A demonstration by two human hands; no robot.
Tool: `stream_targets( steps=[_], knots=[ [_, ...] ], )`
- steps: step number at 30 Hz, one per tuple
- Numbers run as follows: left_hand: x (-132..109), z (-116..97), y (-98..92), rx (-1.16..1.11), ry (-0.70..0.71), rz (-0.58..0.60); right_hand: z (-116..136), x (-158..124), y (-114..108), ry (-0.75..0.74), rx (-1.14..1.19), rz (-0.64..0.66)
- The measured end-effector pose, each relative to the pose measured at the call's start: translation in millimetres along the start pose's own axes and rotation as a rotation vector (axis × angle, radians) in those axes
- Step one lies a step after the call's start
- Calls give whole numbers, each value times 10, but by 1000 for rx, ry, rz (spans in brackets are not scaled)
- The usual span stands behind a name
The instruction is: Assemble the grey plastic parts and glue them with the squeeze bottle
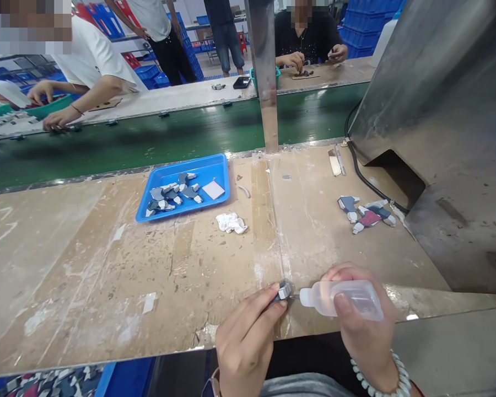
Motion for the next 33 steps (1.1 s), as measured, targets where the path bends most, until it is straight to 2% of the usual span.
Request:
stream_targets(
  steps=[5, 12, 19, 21, 23, 26, 29, 33],
  knots=[
    [-11, 10, 9, -9, -20, 16, -1, -24, -15, 9, -18, -21],
    [-8, 7, 13, -22, -24, -47, -31, -9, -33, 7, 8, -32],
    [-21, 17, 11, -30, -23, -35, -64, -53, -45, 8, 15, -49],
    [-33, 25, 8, -30, -11, -37, -78, -60, -86, 17, 60, -104],
    [-44, 19, 4, -34, 35, -42, -100, -56, -158, 44, 177, -216],
    [-53, -12, -7, -52, 105, -21, -171, -31, -219, 179, 402, -368],
    [-30, -48, -21, -79, 96, 58, -208, 12, -184, 299, 515, -379],
    [58, -106, -72, -28, 85, 135, -188, 32, -155, 251, 489, -355]
  ],
)
Point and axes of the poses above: each hand's wrist, its own x-axis towards the middle knuckle, its own y-axis out of the palm, z = x × y, the point moved 6 cm from there along x, towards the middle knuckle, and after that the axes turned 13 degrees about z, right-handed, at the moved point
